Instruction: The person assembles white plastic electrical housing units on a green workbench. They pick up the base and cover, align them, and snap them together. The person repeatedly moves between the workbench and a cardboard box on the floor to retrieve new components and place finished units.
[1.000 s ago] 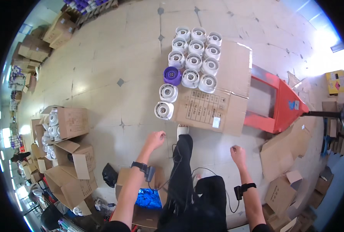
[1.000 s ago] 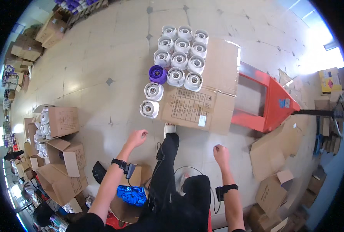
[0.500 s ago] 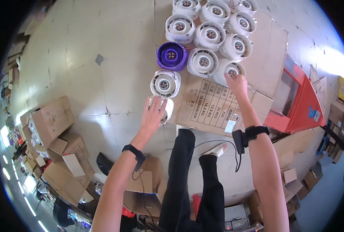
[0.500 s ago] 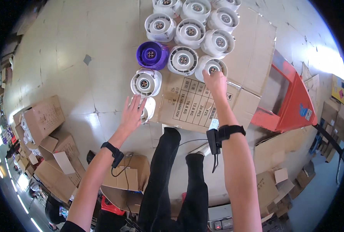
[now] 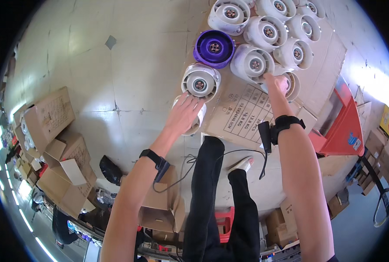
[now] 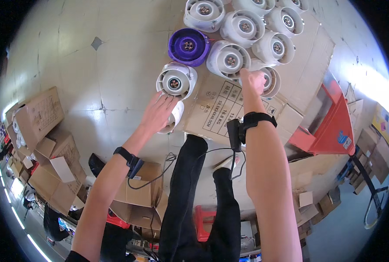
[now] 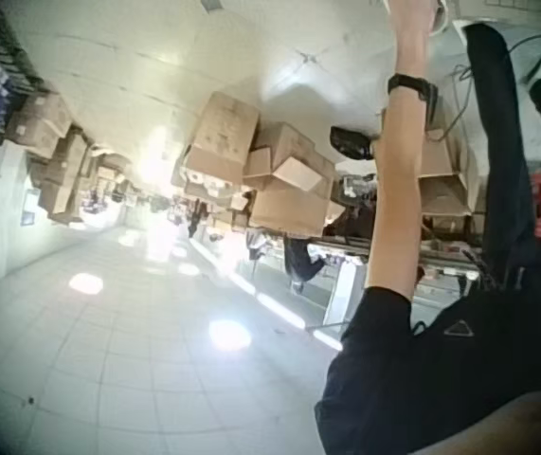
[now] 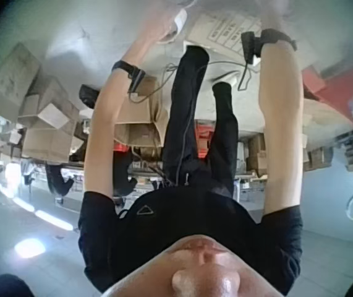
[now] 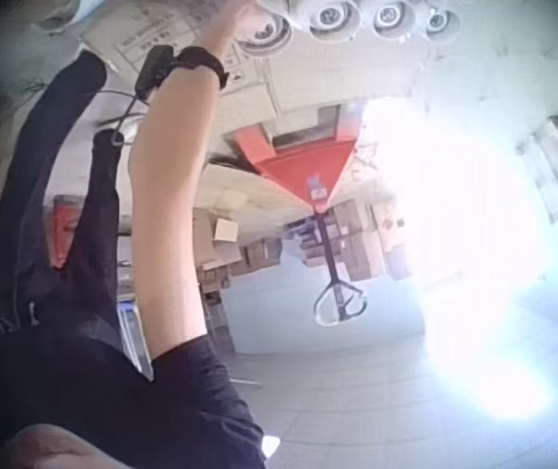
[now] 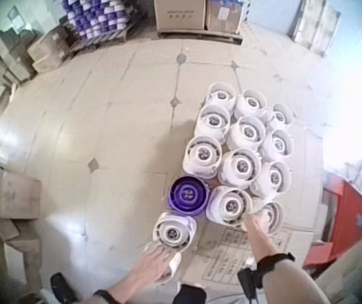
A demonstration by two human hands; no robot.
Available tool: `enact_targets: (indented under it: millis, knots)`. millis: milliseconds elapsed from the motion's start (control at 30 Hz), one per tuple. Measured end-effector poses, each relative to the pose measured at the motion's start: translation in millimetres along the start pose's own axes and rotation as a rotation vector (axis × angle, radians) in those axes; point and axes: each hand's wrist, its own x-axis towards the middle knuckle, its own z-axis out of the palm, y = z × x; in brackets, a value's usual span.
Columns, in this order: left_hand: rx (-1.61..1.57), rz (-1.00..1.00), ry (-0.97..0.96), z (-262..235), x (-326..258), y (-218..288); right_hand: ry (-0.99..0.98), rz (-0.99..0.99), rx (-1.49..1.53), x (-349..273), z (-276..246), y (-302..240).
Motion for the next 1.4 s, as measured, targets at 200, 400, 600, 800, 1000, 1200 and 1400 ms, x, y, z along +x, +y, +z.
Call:
enact_targets:
  millis: [200, 400, 600, 800, 1000, 1200, 1400]
  knots:
    - [-0.01, -0.014, -0.036, 5.4, 26.6, -6.3, 0.025, 0.078, 0.088, -8.4, 5.4, -6.2]
    - [0.047, 0.033, 0.074, 31.0, 26.2, -13.0, 0.128, 0.203, 0.149, -22.4, 12.4, -15.5]
    - [0.035, 0.051, 0.048, 35.8, 31.3, -17.8, 0.164, 0.205, 0.145, -16.9, 7.1, -14.5]
    - [0.074, 0.065, -0.083, 22.0, 39.2, -17.4, 0.163, 0.002, 0.005, 6.2, 10.6, 12.0]
    - [0.024, 0.065, -0.068, 23.0, 25.2, -16.6, 0.212, -0.131, -0.028, -6.6, 12.8, 23.5]
    - [-0.015, 0.089, 0.01, 15.9, 10.9, -15.6, 0.212, -0.267, -0.104, -15.6, 11.4, 54.7]
    - [-0.079, 0.057, 0.018, 3.9, -6.8, -19.6, 0.281, -0.308, 0.018, -35.1, -0.5, 91.6]
